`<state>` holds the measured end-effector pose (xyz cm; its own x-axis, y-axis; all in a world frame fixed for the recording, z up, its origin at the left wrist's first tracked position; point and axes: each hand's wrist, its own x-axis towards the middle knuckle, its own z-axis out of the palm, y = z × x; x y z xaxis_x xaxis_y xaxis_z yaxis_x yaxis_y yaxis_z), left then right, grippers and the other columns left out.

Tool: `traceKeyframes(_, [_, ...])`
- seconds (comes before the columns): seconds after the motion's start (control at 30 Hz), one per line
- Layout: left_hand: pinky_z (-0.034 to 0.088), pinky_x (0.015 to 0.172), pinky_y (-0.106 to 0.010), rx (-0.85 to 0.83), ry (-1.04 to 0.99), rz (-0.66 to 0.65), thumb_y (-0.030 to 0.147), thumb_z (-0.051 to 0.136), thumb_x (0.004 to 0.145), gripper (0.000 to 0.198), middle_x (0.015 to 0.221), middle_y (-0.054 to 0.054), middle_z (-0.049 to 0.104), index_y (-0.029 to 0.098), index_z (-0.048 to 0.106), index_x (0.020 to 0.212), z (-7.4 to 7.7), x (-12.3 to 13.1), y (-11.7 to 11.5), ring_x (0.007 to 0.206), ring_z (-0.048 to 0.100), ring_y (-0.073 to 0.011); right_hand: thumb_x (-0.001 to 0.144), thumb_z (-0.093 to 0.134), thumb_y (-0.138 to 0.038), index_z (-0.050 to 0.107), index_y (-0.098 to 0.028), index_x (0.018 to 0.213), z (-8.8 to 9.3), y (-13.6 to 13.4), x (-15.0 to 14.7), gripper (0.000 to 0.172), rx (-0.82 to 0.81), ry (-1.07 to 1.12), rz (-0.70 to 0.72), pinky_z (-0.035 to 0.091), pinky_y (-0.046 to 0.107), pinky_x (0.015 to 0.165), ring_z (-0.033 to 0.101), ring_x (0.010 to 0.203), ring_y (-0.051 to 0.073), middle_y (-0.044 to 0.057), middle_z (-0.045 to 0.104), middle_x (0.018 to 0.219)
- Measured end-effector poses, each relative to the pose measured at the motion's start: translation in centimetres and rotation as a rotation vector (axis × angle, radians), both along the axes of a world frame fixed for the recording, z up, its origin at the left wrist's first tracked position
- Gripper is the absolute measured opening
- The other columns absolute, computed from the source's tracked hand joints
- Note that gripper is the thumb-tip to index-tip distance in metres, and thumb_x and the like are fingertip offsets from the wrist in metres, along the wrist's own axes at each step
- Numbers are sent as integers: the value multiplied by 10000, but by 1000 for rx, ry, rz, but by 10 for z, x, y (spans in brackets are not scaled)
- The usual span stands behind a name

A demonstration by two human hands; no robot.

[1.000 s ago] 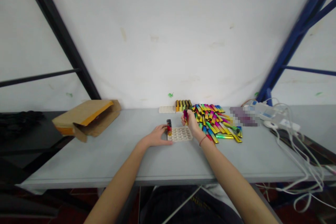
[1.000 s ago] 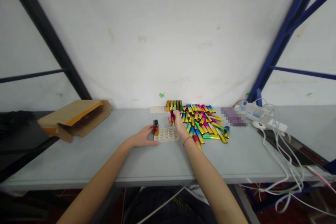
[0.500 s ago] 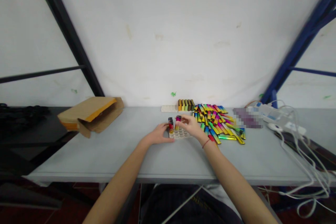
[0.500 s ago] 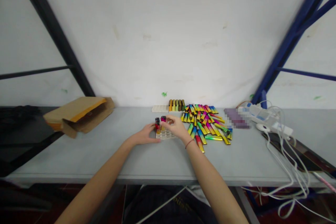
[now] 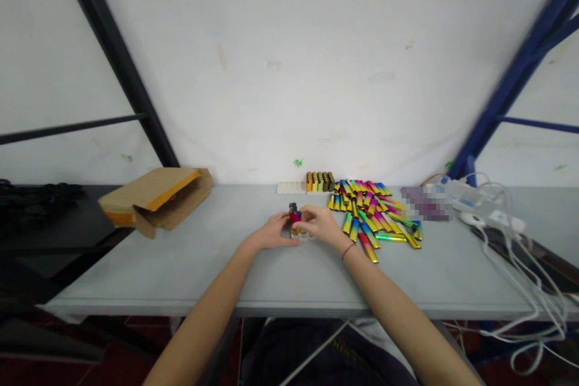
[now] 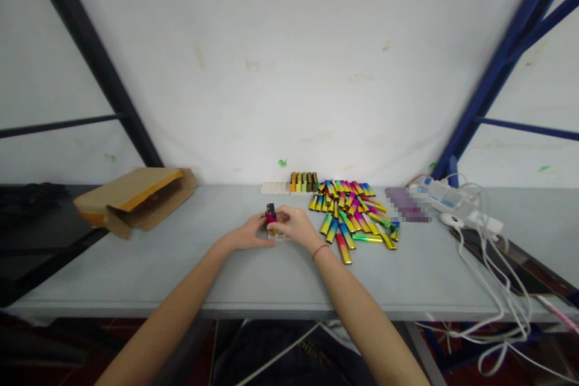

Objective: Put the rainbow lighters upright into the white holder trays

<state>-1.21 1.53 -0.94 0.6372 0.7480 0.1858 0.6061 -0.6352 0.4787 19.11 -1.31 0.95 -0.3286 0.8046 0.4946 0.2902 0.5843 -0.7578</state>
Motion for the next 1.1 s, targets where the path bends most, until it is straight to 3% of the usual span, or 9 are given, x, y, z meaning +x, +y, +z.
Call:
traceKeyframes(0.3, [355,1103,-427,-2,28,19,492,768,697,695,1385,-104,530,189,568,1289,2,1,-1,1274,472,-335,765,715,-449,612,-195,862,-3,-1,-2,291,22,-66,-1,448,255,623,579,627,143,-9,631,694])
traceKeyframes(0.5, [340,1114,-433,1,27,26,513,776,675,702,1369,-124,534,173,586,1258,-1,1,1,1281,464,-337,705,763,-452,536,-210,1073,3,-4,1,495,19,-105,4,455,257,631,609,647,155,-16,649,735])
traceKeyframes(0.57, [347,1111,-431,1,28,44,529,774,667,736,1362,-130,538,161,575,1272,-2,1,1,1273,470,-342,730,733,-481,581,-205,999,13,-4,12,415,81,-202,-85,438,259,636,599,649,161,2,645,725])
traceKeyframes(0.63, [355,1107,-426,-2,35,46,557,760,672,762,1366,-130,537,160,561,1291,-1,0,1,1270,473,-343,849,583,-499,621,-192,789,23,-3,29,315,71,-345,-332,421,280,642,593,643,182,40,625,665])
traceKeyframes(0.7, [362,1102,-429,-9,45,42,576,749,673,780,1366,-132,539,160,551,1302,0,0,1,1267,476,-347,917,459,-454,635,-175,685,29,-3,51,403,-104,-540,-651,426,320,658,624,700,234,113,641,684])
traceKeyframes(0.77, [362,1099,-437,-16,51,48,581,747,667,793,1363,-145,539,144,551,1300,0,-1,0,1263,478,-355,888,507,-395,691,-145,800,30,-3,70,323,-257,-710,-850,444,361,708,654,820,295,187,679,834])
traceKeyframes(0.9, [356,1105,-437,-27,40,54,592,743,662,807,1376,-147,529,144,547,1303,0,-1,0,1273,470,-354,831,582,-386,705,-115,1023,26,-6,83,354,-416,-848,-870,470,416,761,649,963,362,247,676,1018])
traceKeyframes(1.1, [334,1116,-453,-31,28,39,593,739,667,802,1403,-154,506,144,545,1303,0,-1,1,1295,448,-359,771,620,-294,703,-121,975,22,-6,60,280,-435,-850,-789,482,394,742,663,958,351,239,684,1020])
